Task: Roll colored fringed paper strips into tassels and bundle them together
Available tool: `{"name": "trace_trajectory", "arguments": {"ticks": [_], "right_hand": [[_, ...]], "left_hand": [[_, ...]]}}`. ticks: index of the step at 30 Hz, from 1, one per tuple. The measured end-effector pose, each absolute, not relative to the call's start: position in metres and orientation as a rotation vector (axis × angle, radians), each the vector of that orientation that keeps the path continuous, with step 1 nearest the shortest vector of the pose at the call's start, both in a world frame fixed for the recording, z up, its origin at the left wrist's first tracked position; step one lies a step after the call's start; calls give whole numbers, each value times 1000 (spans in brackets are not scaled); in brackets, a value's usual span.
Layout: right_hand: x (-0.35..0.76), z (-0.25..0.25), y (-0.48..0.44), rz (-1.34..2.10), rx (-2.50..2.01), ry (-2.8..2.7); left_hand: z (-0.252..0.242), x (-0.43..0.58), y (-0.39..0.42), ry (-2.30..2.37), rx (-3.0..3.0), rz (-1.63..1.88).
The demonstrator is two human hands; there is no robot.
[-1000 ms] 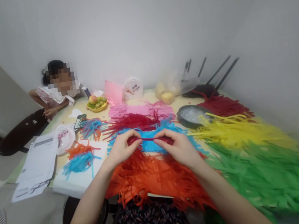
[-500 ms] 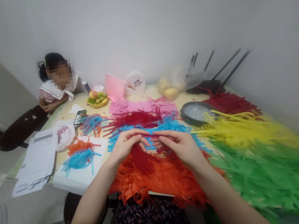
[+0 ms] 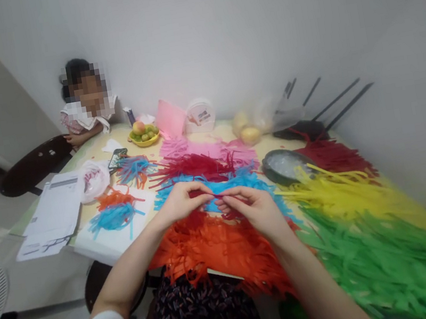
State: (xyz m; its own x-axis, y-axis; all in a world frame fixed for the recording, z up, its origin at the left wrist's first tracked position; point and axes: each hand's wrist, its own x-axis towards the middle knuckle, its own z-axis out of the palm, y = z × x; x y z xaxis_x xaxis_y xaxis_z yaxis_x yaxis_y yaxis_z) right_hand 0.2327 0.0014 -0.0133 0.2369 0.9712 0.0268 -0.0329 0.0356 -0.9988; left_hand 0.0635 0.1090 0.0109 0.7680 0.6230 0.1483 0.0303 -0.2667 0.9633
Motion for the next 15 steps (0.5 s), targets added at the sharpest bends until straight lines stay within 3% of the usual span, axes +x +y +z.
{"name": "trace_trajectory", "arguments": {"ticks": [9, 15], "right_hand": [[230, -9, 1, 855, -1297, -1026], [230, -16, 3, 852, -1313, -1038]], "left_hand": [[1, 61, 111, 578, 1301, 565], [1, 59, 111, 553, 1308, 609]]}}
